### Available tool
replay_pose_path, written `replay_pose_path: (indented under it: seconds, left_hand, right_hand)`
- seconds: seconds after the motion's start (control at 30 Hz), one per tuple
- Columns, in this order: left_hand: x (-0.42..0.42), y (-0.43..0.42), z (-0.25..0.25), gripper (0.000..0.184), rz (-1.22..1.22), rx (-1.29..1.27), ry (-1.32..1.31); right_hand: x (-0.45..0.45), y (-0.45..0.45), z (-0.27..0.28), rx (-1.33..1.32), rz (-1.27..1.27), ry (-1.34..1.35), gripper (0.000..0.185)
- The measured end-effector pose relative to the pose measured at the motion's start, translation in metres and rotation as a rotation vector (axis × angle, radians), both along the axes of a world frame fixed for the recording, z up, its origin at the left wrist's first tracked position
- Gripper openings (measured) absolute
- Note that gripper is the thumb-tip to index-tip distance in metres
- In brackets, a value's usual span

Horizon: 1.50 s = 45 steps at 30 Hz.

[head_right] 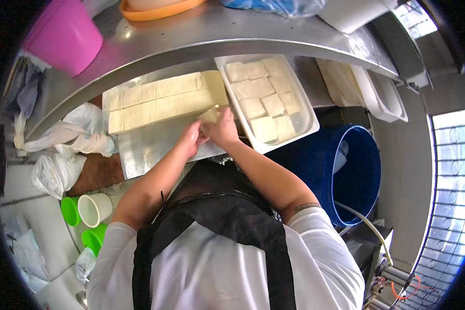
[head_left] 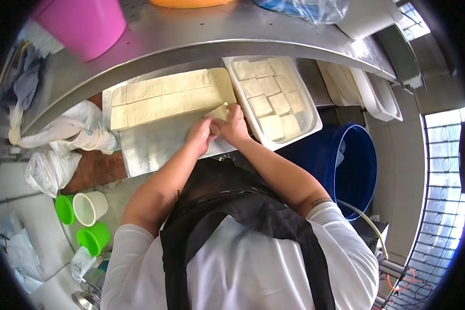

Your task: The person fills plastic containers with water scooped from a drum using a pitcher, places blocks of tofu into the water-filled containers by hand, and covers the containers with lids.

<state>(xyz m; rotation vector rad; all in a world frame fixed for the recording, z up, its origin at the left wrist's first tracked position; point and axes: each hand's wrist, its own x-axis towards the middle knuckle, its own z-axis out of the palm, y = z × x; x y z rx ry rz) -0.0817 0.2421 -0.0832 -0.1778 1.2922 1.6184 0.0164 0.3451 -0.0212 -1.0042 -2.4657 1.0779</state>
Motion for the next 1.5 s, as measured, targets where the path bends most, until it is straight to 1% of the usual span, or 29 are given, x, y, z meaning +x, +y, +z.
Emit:
replay_pose_path:
  seconds: [0.07, 0.13, 0.17, 0.23, 0.27, 0.3, 0.37, 0.4, 0.43, 0.5, 0.57, 0.6, 0.63, 0.7, 0.73, 0.77, 0.83, 0.9, 0.97, 1.1, 1.17, 1.2, 1.23, 1.3, 1.37, 1.4, 1.43, 1.47, 1.5]
  left_hand:
    - [0.003, -0.004, 0.009, 0.028, 0.011, 0.032, -0.013]
    - [0.013, -0.008, 0.028, 0.03, 0.05, 0.052, 0.009]
    - [0.02, -0.008, 0.046, 0.03, 0.026, 0.053, 0.01]
    - [0.033, -0.013, 0.095, 0.032, -0.123, 0.222, 0.173]
    - [0.039, -0.016, 0.116, 0.037, -0.171, 0.302, 0.205]
    - [0.041, -0.018, 0.135, 0.037, -0.176, 0.301, 0.203]
    - [0.043, -0.022, 0.159, 0.038, -0.33, 0.279, 0.369]
    - [0.04, -0.026, 0.159, 0.036, -0.364, 0.232, 0.441]
    - [0.038, -0.029, 0.156, 0.036, -0.366, 0.23, 0.44]
    - [0.033, -0.034, 0.143, 0.033, -0.361, 0.126, 0.523]
    - [0.031, -0.038, 0.129, 0.032, -0.344, 0.096, 0.501]
    - [0.031, -0.037, 0.128, 0.031, -0.344, 0.064, 0.512]
    - [0.031, -0.036, 0.126, 0.031, -0.344, 0.033, 0.525]
    - [0.033, -0.034, 0.128, 0.03, -0.347, 0.021, 0.536]
    - [0.035, -0.033, 0.13, 0.03, -0.348, 0.013, 0.543]
    - [0.037, -0.033, 0.13, 0.03, -0.357, 0.011, 0.543]
    - [0.036, -0.035, 0.128, 0.032, -0.335, -0.01, 0.547]
    - [0.037, -0.036, 0.126, 0.032, -0.33, -0.031, 0.539]
    - [0.037, -0.039, 0.122, 0.032, -0.326, -0.053, 0.531]
    - [0.037, -0.052, 0.119, 0.032, -0.314, -0.112, 0.536]
    - [0.036, -0.062, 0.12, 0.032, -0.293, -0.139, 0.544]
    - [0.036, -0.069, 0.12, 0.033, -0.276, -0.159, 0.535]
    - [0.034, -0.076, 0.12, 0.033, -0.258, -0.178, 0.526]
    - [0.032, -0.091, 0.113, 0.033, -0.247, -0.198, 0.518]
    - [0.028, -0.098, 0.112, 0.032, -0.245, -0.215, 0.51]
    - [0.028, -0.099, 0.112, 0.031, -0.245, -0.216, 0.489]
    - [0.029, -0.099, 0.112, 0.03, -0.248, -0.215, 0.466]
    - [0.029, -0.097, 0.113, 0.03, -0.258, -0.208, 0.467]
    - [0.029, -0.092, 0.116, 0.03, -0.287, -0.193, 0.488]
  right_hand:
    - [0.005, 0.002, -0.008, 0.046, 0.043, 0.124, 0.071]
    - [0.017, 0.002, 0.015, 0.032, 0.035, 0.176, 0.07]
    - [0.024, 0.001, 0.035, 0.014, 0.037, 0.193, 0.07]
    - [0.043, 0.02, 0.053, 0.005, 0.015, 0.226, 0.068]
    - [0.056, 0.034, 0.064, -0.177, -0.066, 0.28, 0.065]
    - [0.07, 0.049, 0.074, -0.36, -0.145, 0.334, 0.062]
    - [0.104, 0.087, 0.094, -0.522, -0.268, 0.464, 0.056]
    - [0.121, 0.107, 0.104, -0.6, -0.313, 0.488, 0.054]
    - [0.138, 0.127, 0.111, -0.678, -0.356, 0.511, 0.051]
    - [0.168, 0.169, 0.099, -0.487, -0.428, 0.418, 0.048]
    - [0.185, 0.2, 0.087, -0.26, -0.501, 0.234, 0.047]
    - [0.186, 0.208, 0.083, -0.061, -0.489, 0.146, 0.047]
    - [0.188, 0.214, 0.078, -0.066, -0.492, 0.148, 0.047]
    - [0.189, 0.22, 0.08, 0.174, -0.383, -0.236, 0.047]
    - [0.187, 0.218, 0.086, 0.179, -0.322, -0.316, 0.044]
    - [0.19, 0.219, 0.08, 0.173, -0.329, -0.317, 0.044]
    - [0.191, 0.218, 0.071, 0.43, -0.34, -0.275, 0.039]
    - [0.192, 0.216, 0.07, 0.392, -0.199, -0.405, 0.027]
    - [0.194, 0.213, 0.059, 0.421, -0.193, -0.443, 0.024]
    - [0.198, 0.205, 0.06, 0.411, -0.205, -0.402, 0.025]
    - [0.206, 0.185, 0.057, 0.583, -0.295, -0.132, 0.04]
    - [0.212, 0.171, 0.052, 0.636, -0.371, -0.088, 0.064]
    - [0.215, 0.154, 0.052, 0.608, -0.455, -0.039, 0.077]
    - [0.224, 0.131, 0.025, 0.184, -0.634, 0.047, 0.077]
    - [0.209, 0.117, 0.005, -0.545, -0.808, 0.238, 0.074]
    - [0.188, 0.102, 0.038, -0.868, -0.853, 0.303, 0.067]
    - [0.176, 0.099, 0.022, -1.038, -0.839, 0.505, 0.061]
    - [0.17, 0.108, -0.032, -0.918, -0.819, 0.649, 0.06]
    - [0.154, 0.106, -0.035, -0.792, -0.795, 0.788, 0.058]
